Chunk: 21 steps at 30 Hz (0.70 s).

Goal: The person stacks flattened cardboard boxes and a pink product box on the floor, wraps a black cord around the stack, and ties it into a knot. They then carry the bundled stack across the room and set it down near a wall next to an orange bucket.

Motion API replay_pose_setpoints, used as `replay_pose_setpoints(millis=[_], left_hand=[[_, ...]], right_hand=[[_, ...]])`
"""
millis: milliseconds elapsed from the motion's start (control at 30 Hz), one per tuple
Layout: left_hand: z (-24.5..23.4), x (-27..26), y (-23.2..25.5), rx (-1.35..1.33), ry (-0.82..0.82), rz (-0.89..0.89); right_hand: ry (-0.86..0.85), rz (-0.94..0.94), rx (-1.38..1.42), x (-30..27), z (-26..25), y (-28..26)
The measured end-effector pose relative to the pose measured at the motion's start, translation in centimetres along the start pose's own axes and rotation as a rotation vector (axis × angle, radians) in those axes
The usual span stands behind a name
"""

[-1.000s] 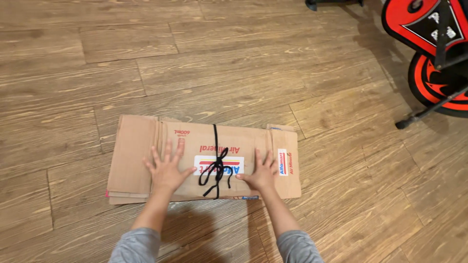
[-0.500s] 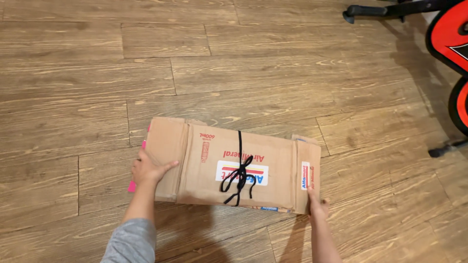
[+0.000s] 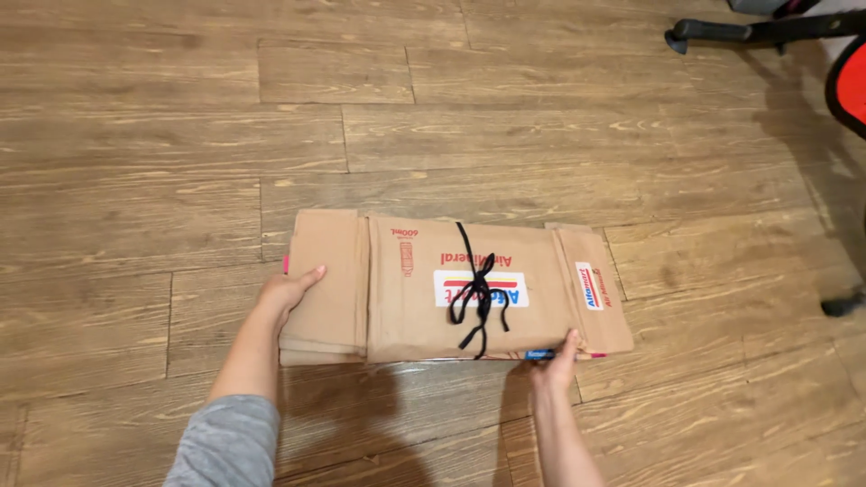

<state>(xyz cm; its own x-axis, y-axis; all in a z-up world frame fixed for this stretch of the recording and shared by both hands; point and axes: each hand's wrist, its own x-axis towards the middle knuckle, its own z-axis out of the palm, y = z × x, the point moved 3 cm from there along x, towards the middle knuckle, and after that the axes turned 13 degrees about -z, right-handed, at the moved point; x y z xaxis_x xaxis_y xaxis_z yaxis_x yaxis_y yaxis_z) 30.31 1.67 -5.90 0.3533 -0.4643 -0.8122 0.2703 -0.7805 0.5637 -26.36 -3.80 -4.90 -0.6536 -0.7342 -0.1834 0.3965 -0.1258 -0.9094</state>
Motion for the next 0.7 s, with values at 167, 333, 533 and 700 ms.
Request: replay_pose_setpoints(millis=[167, 333, 533, 700], left_hand=[[-0.3, -2.5, 5.1, -0.209, -0.153, 0.129], [-5.3, -7.0, 9.7, -0.2, 0.001, 0.379], [-18.6, -13.5, 9.8, -0.042, 0.461, 0.487], [-28.5, -19.7, 4.4, 0.217, 0.773, 0.438]], right_hand=[[-0.116, 0.301, 0.074, -6.0, 6.1, 2.4], [-0.154, 0.407, 0.229, -7.7, 14.6, 4.7], [-0.3, 0.51, 0.262, -15.0, 25.1, 7.0], [-0.404, 0.578, 0.222, -25.3, 28.8, 8.3]])
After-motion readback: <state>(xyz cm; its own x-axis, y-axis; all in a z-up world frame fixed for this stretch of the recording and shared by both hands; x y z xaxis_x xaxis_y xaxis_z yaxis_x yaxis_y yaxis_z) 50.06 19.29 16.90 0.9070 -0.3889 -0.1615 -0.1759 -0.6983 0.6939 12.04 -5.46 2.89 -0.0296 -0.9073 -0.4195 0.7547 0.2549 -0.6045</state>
